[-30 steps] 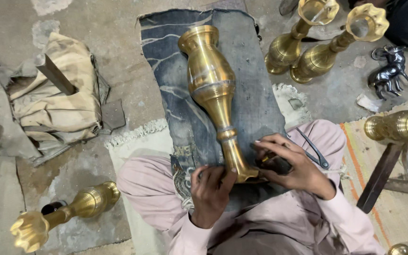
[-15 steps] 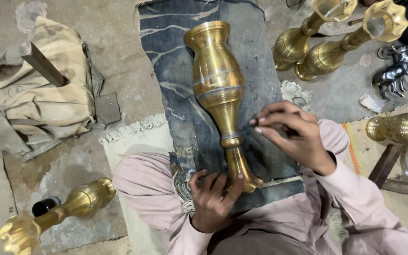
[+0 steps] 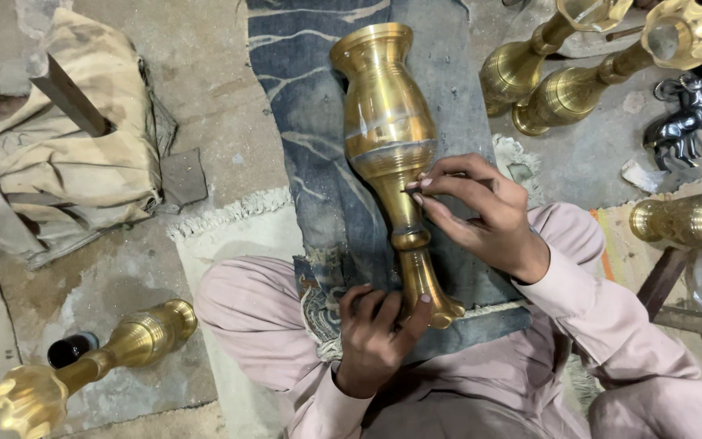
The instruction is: The person sits on the floor holding a brass vase steady on a board and uses a small pointed hand tool to scribe decorative lines and patterns into the vase's surface, rotating the vase to reach different sections.
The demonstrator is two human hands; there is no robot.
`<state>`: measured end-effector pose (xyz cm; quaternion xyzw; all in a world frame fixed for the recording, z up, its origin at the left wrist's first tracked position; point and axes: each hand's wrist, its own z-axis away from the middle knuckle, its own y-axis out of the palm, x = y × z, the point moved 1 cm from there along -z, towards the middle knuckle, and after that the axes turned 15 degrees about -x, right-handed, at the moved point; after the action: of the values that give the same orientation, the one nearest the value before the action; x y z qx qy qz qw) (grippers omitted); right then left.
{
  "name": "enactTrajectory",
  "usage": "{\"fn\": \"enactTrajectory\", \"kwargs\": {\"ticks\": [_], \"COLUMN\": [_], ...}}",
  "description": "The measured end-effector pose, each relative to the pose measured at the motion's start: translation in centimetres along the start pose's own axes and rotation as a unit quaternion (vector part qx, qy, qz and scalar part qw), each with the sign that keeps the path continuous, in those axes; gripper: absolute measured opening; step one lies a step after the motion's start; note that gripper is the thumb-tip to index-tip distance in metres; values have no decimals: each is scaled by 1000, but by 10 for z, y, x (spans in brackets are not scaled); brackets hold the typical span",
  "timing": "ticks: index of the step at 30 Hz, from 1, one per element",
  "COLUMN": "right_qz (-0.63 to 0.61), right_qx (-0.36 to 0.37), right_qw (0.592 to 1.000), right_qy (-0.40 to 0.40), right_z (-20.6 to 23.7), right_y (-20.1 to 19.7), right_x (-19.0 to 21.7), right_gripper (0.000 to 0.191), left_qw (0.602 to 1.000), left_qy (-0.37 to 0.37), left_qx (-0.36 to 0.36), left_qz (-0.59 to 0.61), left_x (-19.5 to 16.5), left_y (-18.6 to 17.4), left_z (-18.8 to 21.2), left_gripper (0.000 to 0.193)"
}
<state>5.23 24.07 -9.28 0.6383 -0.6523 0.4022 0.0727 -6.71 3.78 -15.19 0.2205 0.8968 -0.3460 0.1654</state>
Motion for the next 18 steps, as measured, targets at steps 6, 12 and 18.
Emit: {"fn": "enactTrajectory", "kwargs": {"ticks": [6,12,18], "right_qz": [4,15,18], "right_qx": [8,-12,-12], "right_qw": [1000,1000,1000], "right_qy": [2,16,16], "right_z": [-4,-7,-9], "right_y": [4,9,9], "right_x": [3,5,5], "right_gripper": [20,19,18], "left_qw": [1000,1000,1000], "left_qy": [-5,-13,-17], "left_qx": [6,1,-1], "left_qz": [8,11,19], "left_x": [4,5,6], "left_y": [1,1,1], "left_z": [4,6,6], "left_gripper": [42,43,44]}}
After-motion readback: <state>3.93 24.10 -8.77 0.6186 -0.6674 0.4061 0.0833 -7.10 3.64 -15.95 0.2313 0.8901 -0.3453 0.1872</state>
